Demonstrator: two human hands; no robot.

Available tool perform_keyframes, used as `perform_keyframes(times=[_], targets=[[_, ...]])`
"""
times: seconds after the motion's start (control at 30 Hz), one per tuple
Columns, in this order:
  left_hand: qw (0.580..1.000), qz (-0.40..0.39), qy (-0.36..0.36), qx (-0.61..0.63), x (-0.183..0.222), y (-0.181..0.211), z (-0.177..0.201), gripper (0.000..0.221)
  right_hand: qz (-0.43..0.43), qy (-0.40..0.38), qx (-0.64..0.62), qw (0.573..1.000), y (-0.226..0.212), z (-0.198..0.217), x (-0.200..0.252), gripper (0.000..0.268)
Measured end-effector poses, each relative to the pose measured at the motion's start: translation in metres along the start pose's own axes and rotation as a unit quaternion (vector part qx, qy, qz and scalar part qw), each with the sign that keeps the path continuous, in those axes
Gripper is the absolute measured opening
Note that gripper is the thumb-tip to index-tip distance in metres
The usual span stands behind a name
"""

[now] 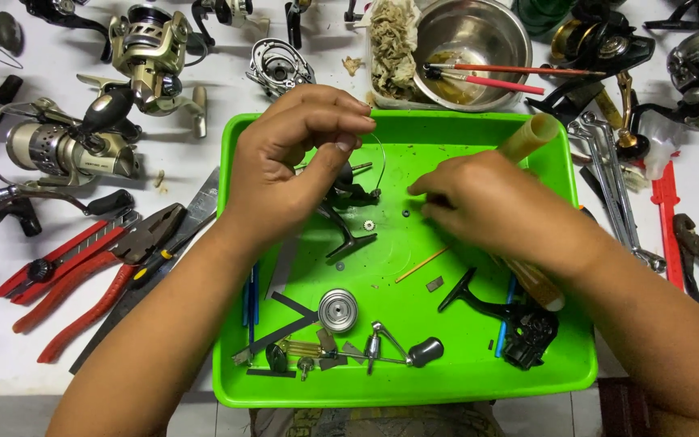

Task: Assembling and cleaning small internal components of fishing reels at a repair workbench.

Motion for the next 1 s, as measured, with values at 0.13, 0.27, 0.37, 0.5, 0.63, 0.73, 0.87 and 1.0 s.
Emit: perform_keyframes(times=[0.13,0.27,0.37,0.5,0.63,0.73,0.87,1.0], targets=[[1.0,-0.004,0.004,-0.006,-0.001,-0.001,0.002,0.013,-0.045,-0.006,0.013,0.999,-0.005,0.015,0.017,0.021],[1.0,-0.006,-0.012,-0.026,-0.001,0.0,0.0,0.014,-0.112,-0.076,0.084,0.987,-0.001,-0.002,0.02,0.012],[0.999,-0.007,-0.016,-0.028,-0.001,-0.001,0.0,0.017,-0.123,-0.088,0.11,0.982,0.002,-0.009,0.018,0.014],[0.999,0.002,-0.021,-0.033,-0.002,0.0,0.0,0.016,-0.135,-0.112,0.11,0.978,0.006,-0.017,0.016,0.019],[0.999,-0.004,-0.028,-0.045,-0.004,0.002,-0.001,0.016,-0.109,-0.087,0.141,0.98,0.005,-0.018,0.013,0.021],[0.997,0.023,-0.048,-0.047,-0.005,0.002,-0.004,0.022,-0.108,-0.097,0.144,0.979,0.005,-0.013,0.01,0.021],[0.993,0.039,-0.106,-0.045,-0.022,0.011,-0.005,0.028,-0.012,0.04,0.034,0.999,-0.005,0.027,0.01,0.015],[0.982,0.09,-0.144,-0.083,-0.054,0.021,-0.004,0.035,0.085,0.257,-0.027,0.962,-0.017,0.079,0.022,0.007]])
Point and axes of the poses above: each hand's wrist, its own x-axis away from the middle knuckle, its own z-axis out of the back of the hand, y = z × x, the point moved 5 cm from there along -x, towards the middle knuckle, and after that the axes turned 9 degrees about -y, right-handed, at the moved point
